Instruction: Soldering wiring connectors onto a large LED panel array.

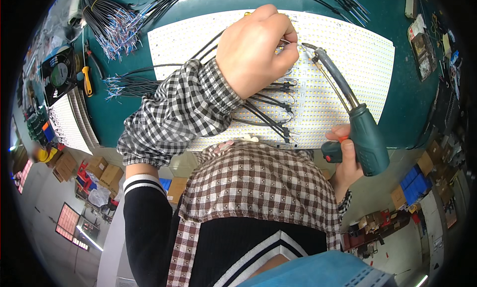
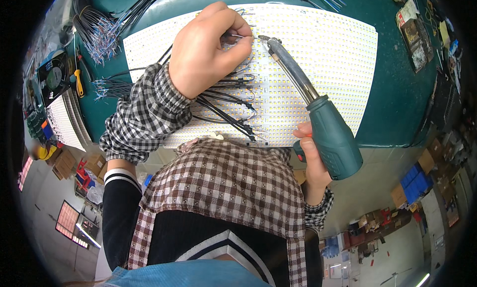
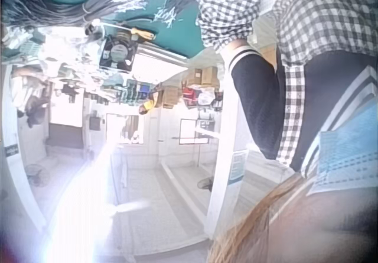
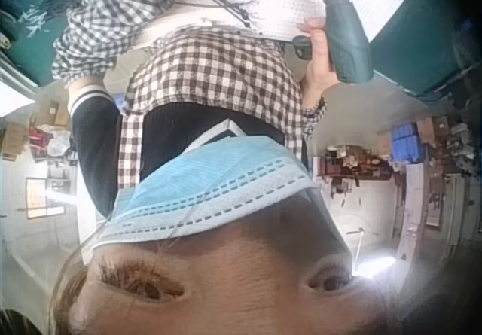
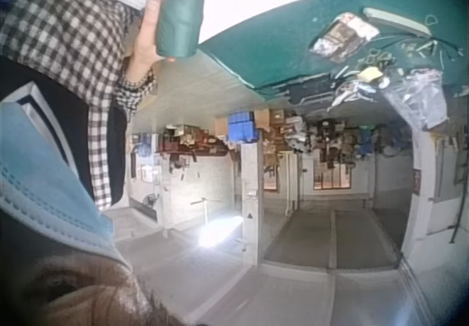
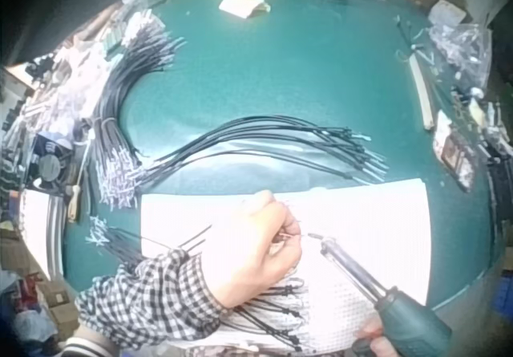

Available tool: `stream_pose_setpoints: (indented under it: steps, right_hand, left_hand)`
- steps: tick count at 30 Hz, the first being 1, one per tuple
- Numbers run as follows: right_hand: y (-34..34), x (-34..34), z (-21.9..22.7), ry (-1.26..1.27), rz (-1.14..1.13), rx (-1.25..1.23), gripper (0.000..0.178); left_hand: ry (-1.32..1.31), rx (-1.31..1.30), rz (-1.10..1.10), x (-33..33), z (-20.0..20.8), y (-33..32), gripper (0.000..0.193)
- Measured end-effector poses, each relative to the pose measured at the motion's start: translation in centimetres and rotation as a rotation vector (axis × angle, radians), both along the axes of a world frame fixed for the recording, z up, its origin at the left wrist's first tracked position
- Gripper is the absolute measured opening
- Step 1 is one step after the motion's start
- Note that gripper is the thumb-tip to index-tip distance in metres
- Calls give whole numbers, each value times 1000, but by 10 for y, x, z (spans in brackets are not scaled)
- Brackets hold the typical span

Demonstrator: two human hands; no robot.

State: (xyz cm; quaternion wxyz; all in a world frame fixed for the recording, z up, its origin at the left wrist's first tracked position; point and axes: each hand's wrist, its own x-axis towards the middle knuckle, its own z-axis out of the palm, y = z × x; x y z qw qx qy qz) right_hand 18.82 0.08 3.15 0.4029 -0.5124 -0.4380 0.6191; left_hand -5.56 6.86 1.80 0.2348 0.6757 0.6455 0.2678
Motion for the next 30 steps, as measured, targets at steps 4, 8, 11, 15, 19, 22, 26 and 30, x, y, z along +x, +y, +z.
stream_pose_setpoints:
  steps: [4,8,11,15,19,22,26,30]
  right_hand:
    - [1,0,2,3,9,-9,25]
    - [0,0,2,-18,-5,-9,25]
    - [0,1,3,-29,9,-7,25]
    - [3,-6,7,-139,30,-8,21]
    - [3,-6,5,-140,33,2,20]
    - [2,-4,4,-136,38,-8,19]
    - [2,0,1,-85,43,-6,21]
    - [3,-3,2,-139,67,21,23]
  left_hand:
    - [11,-19,-3,1,2,2,9]
    - [31,-22,-9,1,1,4,9]
    - [32,-20,-8,2,3,4,9]
    - [35,-32,-6,0,1,3,9]
    - [35,-39,-8,1,2,4,10]
    - [37,-38,-9,1,2,4,10]
    - [39,-37,-6,0,3,4,10]
    - [44,-23,-14,1,2,5,10]
